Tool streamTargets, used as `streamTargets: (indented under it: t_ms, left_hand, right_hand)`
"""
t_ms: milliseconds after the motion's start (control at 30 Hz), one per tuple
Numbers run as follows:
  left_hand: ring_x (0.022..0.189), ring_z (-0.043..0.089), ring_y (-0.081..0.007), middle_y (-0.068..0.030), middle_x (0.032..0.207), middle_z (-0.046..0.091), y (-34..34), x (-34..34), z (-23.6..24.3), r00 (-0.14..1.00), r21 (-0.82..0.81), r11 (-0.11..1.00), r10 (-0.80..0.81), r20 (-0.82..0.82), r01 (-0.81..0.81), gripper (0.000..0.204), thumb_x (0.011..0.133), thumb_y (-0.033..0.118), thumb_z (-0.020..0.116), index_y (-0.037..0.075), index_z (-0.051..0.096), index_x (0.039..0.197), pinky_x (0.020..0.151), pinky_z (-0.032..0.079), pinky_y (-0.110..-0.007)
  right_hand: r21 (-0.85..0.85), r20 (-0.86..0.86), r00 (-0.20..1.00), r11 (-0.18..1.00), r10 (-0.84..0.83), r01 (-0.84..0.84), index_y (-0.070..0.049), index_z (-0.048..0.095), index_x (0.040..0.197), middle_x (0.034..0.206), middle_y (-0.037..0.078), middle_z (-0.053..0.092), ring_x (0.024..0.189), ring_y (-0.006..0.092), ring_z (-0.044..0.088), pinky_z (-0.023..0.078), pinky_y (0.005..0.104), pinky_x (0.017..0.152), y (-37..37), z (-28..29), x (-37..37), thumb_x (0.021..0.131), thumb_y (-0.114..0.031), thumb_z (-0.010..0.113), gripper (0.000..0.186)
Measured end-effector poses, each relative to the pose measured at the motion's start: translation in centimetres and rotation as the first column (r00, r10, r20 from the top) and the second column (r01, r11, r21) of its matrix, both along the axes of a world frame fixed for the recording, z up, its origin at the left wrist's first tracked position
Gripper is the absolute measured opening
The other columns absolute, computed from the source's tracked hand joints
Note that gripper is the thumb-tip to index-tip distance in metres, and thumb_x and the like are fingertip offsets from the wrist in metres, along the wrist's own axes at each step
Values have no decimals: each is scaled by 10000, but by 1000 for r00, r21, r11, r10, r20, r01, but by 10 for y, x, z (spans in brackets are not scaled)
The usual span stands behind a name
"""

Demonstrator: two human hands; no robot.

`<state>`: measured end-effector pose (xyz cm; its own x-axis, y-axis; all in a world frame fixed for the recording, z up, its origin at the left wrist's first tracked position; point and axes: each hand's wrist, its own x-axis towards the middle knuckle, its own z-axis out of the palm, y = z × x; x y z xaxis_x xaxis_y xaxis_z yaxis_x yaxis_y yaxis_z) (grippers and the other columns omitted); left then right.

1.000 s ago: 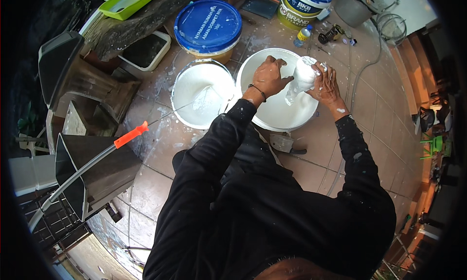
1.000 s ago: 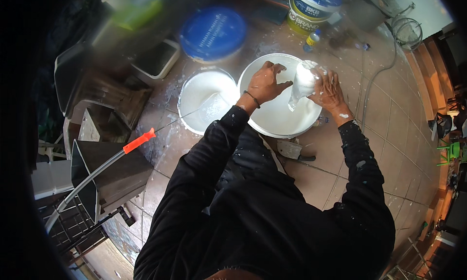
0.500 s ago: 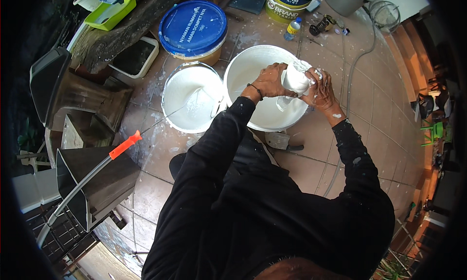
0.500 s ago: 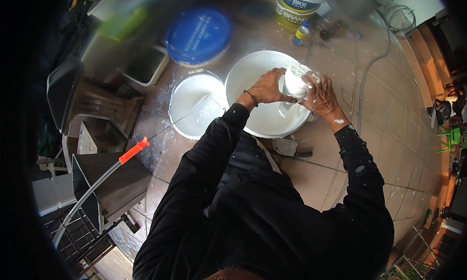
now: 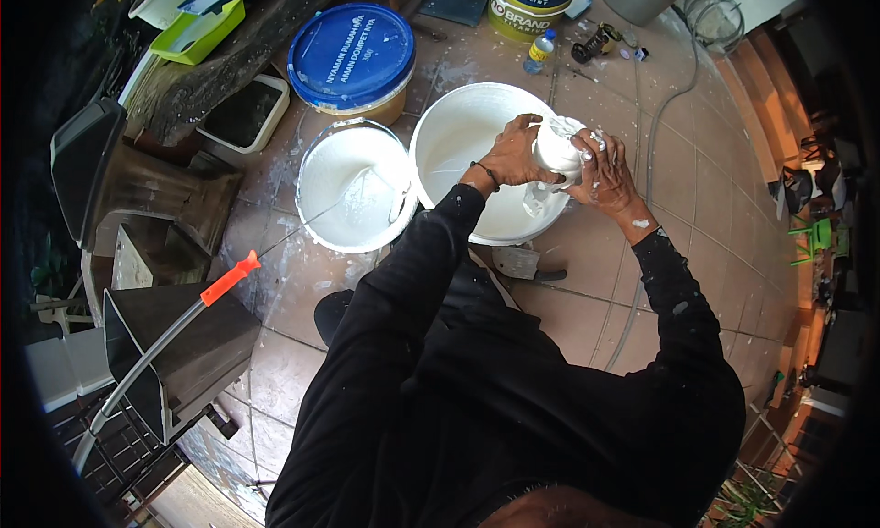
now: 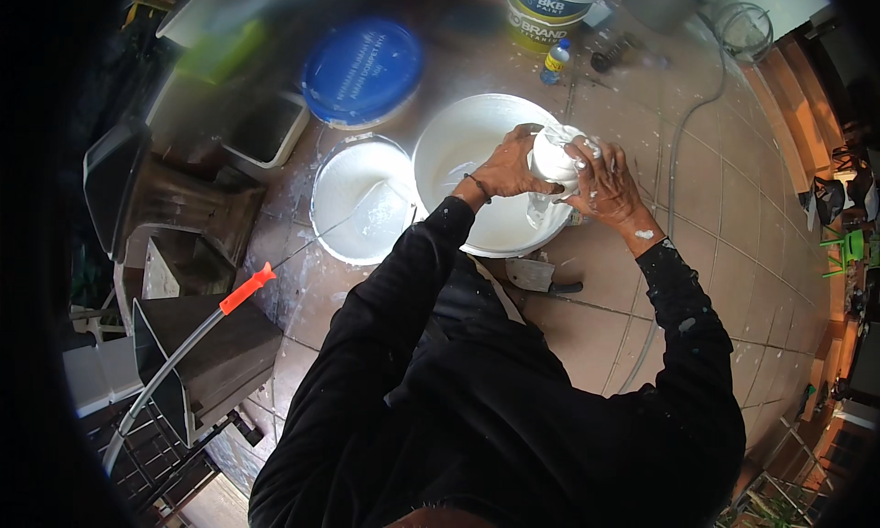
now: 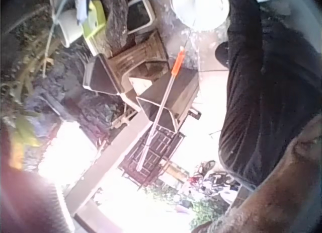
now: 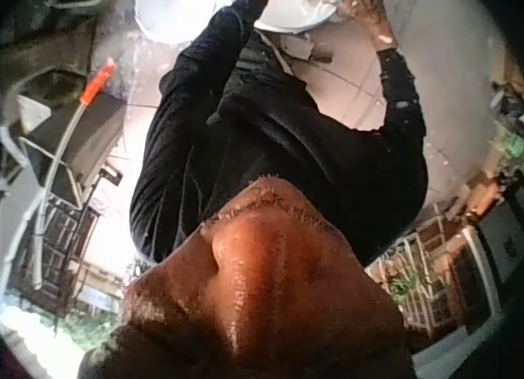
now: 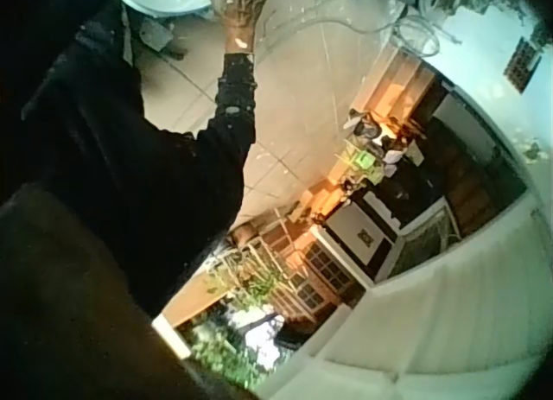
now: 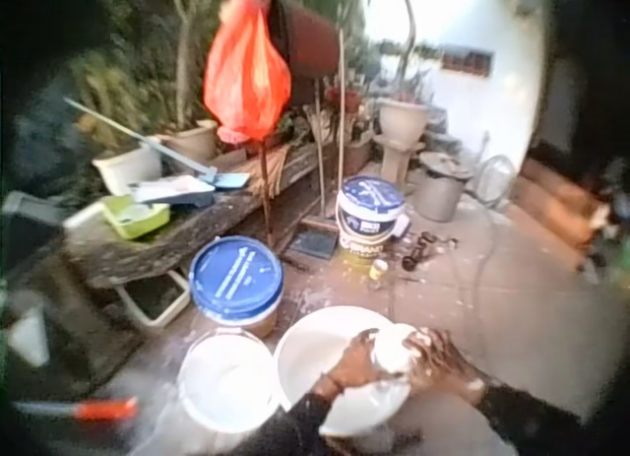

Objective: Mixing white paint in a bucket and then cleaning a spray gun assembly using a water hose.

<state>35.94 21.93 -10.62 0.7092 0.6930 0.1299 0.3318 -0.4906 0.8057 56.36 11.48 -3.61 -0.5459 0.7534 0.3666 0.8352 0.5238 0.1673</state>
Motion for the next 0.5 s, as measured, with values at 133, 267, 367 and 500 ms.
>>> streamTargets:
  t_ms: [133, 267, 367, 500]
  left_hand:
    - [1408, 324, -394, -191, 1502, 377, -3, 3, -4, 1000, -16, 1000, -9, 18, 10, 1056, 538, 606, 848, 86, 532, 1401, 1150, 333, -496]
    - [1407, 310, -407, -169, 1507, 358, -3, 5, -8, 999, -6, 1000, -19, 46, 19, 1053, 525, 598, 855, 123, 531, 1407, 1146, 330, -519]
    - [1406, 306, -418, -164, 1513, 338, -4, 6, -11, 998, 17, 998, -63, 30, 63, 1070, 517, 595, 861, 122, 518, 1413, 1142, 330, -533]
    - [1407, 292, -436, -169, 1521, 305, -9, 6, -12, 997, 27, 996, -81, 14, 81, 1084, 516, 595, 864, 121, 497, 1418, 1133, 329, -557]
  right_hand:
    - [-77, 21, 1000, 997, -23, 25, -94, 364, 1431, 1446, 101, 402, 1274, 339, 399, 339, 491, 1049, -8, 11, -3, 529, -335, 927, 1090]
    - [-150, 3, 999, 988, -45, 45, -91, 381, 1427, 1441, 107, 408, 1273, 345, 407, 338, 503, 1045, -19, 21, -9, 555, -333, 916, 1051]
    - [-180, -26, 999, 983, -47, 42, -74, 404, 1408, 1432, 118, 420, 1261, 353, 426, 342, 502, 1034, -29, 26, -14, 588, -301, 898, 984]
    - [-189, -53, 997, 981, -61, 50, -50, 459, 1357, 1399, 131, 452, 1237, 354, 457, 355, 498, 1015, -41, 30, -18, 631, -235, 845, 843]
